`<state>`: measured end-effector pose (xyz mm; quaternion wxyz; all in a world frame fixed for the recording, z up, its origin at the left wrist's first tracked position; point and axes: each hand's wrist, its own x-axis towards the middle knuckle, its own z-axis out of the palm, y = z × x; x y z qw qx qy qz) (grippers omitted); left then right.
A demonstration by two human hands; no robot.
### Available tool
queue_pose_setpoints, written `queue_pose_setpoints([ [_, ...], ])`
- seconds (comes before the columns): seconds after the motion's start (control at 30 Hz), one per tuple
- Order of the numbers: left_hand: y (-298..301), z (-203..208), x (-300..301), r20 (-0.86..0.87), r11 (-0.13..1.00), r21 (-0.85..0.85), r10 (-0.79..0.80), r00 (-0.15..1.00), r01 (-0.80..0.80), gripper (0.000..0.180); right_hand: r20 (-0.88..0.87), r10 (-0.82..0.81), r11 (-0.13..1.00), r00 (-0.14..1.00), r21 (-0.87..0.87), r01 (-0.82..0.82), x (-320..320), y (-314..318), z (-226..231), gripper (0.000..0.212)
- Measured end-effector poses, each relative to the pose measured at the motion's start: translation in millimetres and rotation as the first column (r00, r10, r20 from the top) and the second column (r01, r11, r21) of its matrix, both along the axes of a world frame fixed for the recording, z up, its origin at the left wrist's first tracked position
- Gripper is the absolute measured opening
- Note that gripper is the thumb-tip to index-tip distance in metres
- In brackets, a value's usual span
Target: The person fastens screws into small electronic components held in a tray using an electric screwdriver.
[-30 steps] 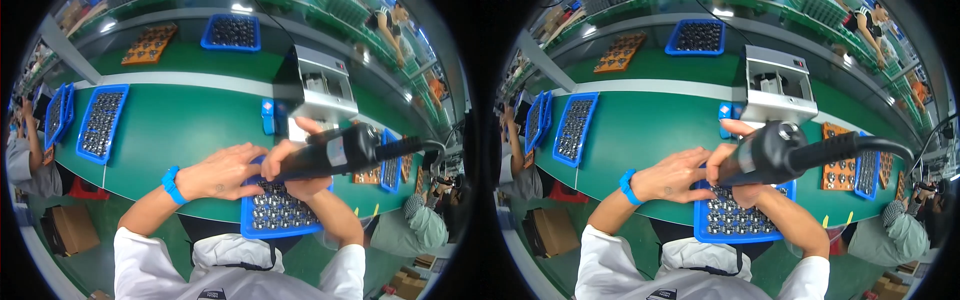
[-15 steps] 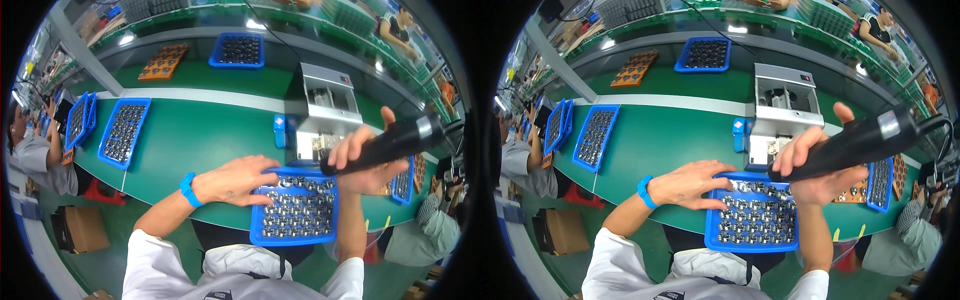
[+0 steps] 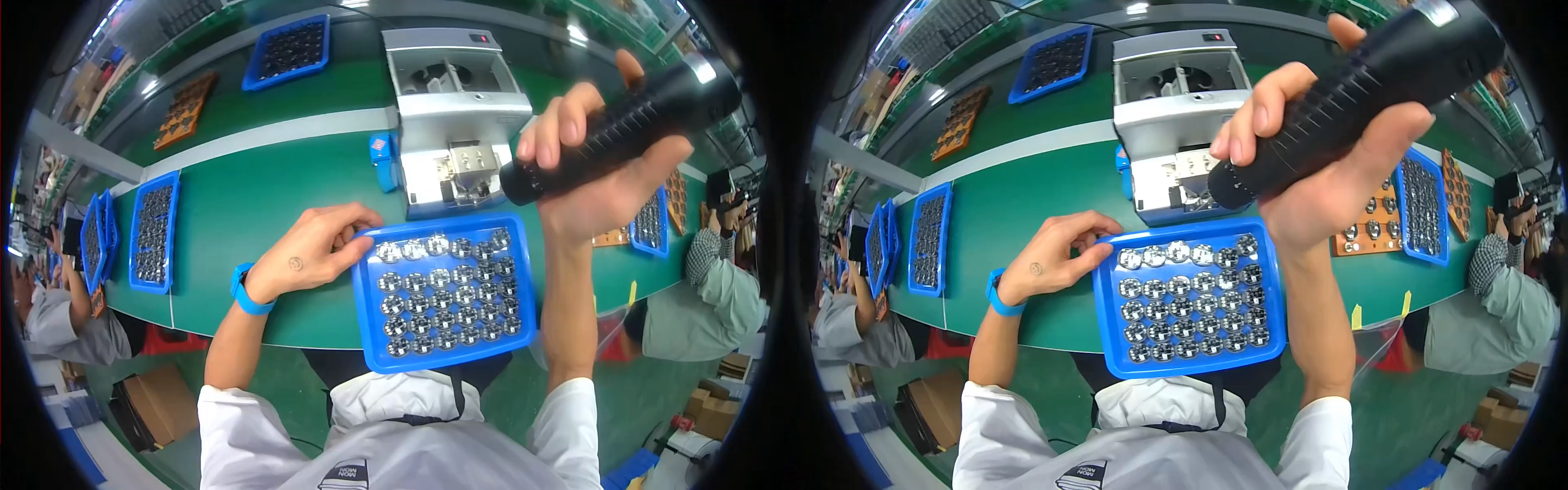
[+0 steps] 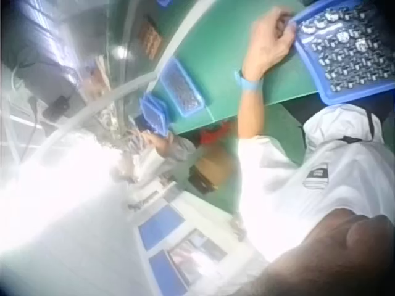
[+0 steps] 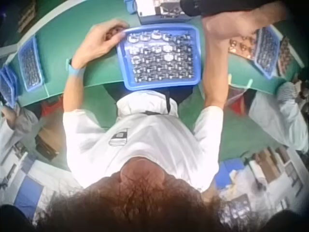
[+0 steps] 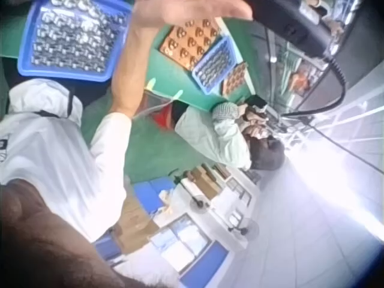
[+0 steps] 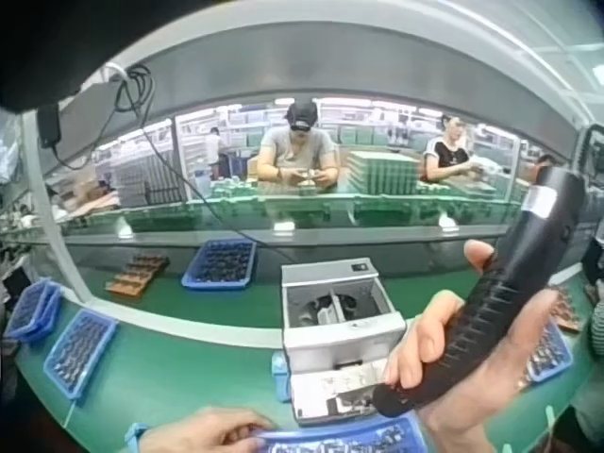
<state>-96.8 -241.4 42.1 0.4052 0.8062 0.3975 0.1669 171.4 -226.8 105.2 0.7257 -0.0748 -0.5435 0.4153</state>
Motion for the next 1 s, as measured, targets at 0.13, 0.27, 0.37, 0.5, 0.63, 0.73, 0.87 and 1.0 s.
queue_pose_setpoints([
  [0.13, 0.8, 0.8, 2.7, 0.058, 1.000, 0.019, -0.002, 0.998, 0.000, 0.020, 0.031, -0.065, 0.995, 0.997, -0.078, 0.067, 10.2, 2.5, -1.3, 0.077],
  [0.27, 2.3, -0.6, 2.1, 0.062, 0.999, -0.004, 0.047, 0.997, -0.047, 0.021, -0.020, 0.039, 0.998, 0.999, -0.043, -0.040, 25.0, 2.4, -5.7, 0.078],
  [0.37, 3.3, -6.2, 2.6, 0.098, 0.998, 0.029, 0.048, 0.994, -0.051, 0.020, 0.224, -0.219, 0.944, 0.950, -0.197, 0.264, 20.1, -19.2, 7.8, 0.079],
  [0.5, 4.8, -9.0, 2.9, 0.152, 0.974, 0.227, -0.060, 0.987, 0.024, 0.018, 0.179, 0.017, 0.998, 0.984, -0.068, -0.004, 24.2, -5.1, 1.5, 0.082],
  [0.63, 7.3, -1.8, -1.8, 0.121, 0.819, 0.507, -0.376, 0.919, 0.269, 0.017, 0.263, 0.029, 0.999, 0.964, -0.051, -0.017, 18.7, -4.7, 9.3, 0.080],
  [0.73, 3.6, -3.4, -1.8, 0.047, 0.782, 0.523, -0.424, 0.904, 0.339, 0.025, 0.306, 0.059, 0.998, 0.950, -0.045, -0.047, 12.7, -5.6, 6.2, 0.081],
  [0.87, -1.9, -0.2, 0.9, -0.075, 0.764, 0.523, -0.399, 0.914, 0.377, 0.031, 0.248, 0.027, 0.995, 0.968, -0.095, -0.004, 10.6, -10.3, 3.0, 0.083],
  [1.0, -2.0, 3.1, 3.7, -0.096, 0.761, 0.529, -0.385, 0.918, 0.375, 0.031, 0.201, -0.019, 1.000, 0.979, -0.007, 0.021, 8.1, -13.2, -0.9, 0.089],
])
